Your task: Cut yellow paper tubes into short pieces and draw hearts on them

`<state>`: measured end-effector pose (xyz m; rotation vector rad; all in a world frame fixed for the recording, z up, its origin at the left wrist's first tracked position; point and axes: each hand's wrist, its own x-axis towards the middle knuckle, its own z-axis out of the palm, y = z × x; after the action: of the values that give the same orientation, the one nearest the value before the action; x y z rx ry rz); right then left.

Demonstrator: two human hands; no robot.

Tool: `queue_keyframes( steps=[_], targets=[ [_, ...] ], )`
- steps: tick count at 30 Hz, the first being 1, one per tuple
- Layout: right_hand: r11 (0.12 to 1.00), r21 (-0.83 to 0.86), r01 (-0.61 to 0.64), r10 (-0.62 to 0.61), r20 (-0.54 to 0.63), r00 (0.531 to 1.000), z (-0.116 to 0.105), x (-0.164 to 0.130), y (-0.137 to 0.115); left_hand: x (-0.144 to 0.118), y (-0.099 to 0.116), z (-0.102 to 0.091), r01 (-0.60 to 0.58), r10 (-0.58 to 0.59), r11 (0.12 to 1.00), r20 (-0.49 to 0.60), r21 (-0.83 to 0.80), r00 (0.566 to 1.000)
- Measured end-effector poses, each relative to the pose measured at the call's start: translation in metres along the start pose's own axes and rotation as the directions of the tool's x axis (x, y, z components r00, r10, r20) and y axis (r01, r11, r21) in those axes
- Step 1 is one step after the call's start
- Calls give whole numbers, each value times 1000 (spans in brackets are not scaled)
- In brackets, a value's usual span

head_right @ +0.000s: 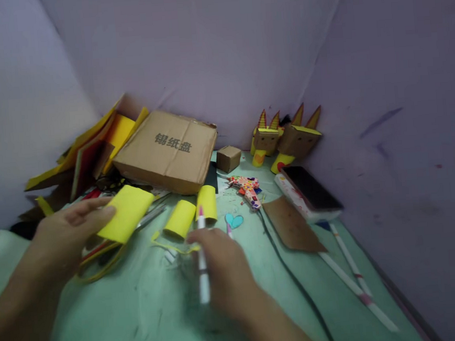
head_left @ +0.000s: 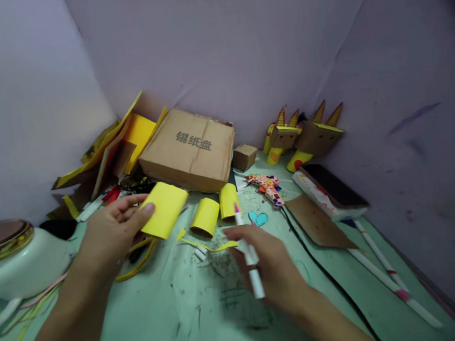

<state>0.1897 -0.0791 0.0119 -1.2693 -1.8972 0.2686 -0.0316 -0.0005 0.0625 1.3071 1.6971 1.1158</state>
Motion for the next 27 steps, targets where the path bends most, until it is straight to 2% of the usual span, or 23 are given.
queue_keyframes(
  steps=[1, 3, 5, 6, 9, 13, 16, 21, 23, 27],
  targets=[
    [995, -48, 85, -79, 125, 989, 8, 11, -8, 8, -3, -6, 3, 0, 999, -59, 50, 998],
    [940, -179, 291, -193, 424, 885, 22, 31, -22, 19, -10, -13, 8, 6, 986, -85, 165, 996],
    [900, -295, 320, -113, 552, 826, 30, 42, -32, 24, -16, -13, 2, 14, 975, -69, 222, 998],
    [894, -345, 286, -41, 573, 818, 32, 44, -34, 24, -18, -12, -5, 19, 971, -58, 240, 998],
    [887, -437, 147, 142, 561, 815, 34, 38, -31, 17, -17, -7, -51, 58, 938, -12, 344, 998],
    [869, -482, 110, 187, 526, 830, 41, 26, -23, 5, -8, -3, -141, 140, 885, 34, 444, 990],
    [858, -509, 68, 219, 482, 848, 49, 24, -27, -1, -2, -1, -154, 146, 902, 52, 403, 988],
    [820, -571, -25, 297, 389, 872, 60, 20, -38, -5, 0, 0, -113, 98, 954, 64, 279, 993],
    [828, -561, -24, 283, 380, 880, 64, 18, -39, -4, -3, -1, -119, 105, 967, 75, 224, 992],
    [879, -474, 54, 153, 387, 910, 68, 14, -36, -1, -7, -4, -136, 129, 970, 48, 201, 990]
  ],
)
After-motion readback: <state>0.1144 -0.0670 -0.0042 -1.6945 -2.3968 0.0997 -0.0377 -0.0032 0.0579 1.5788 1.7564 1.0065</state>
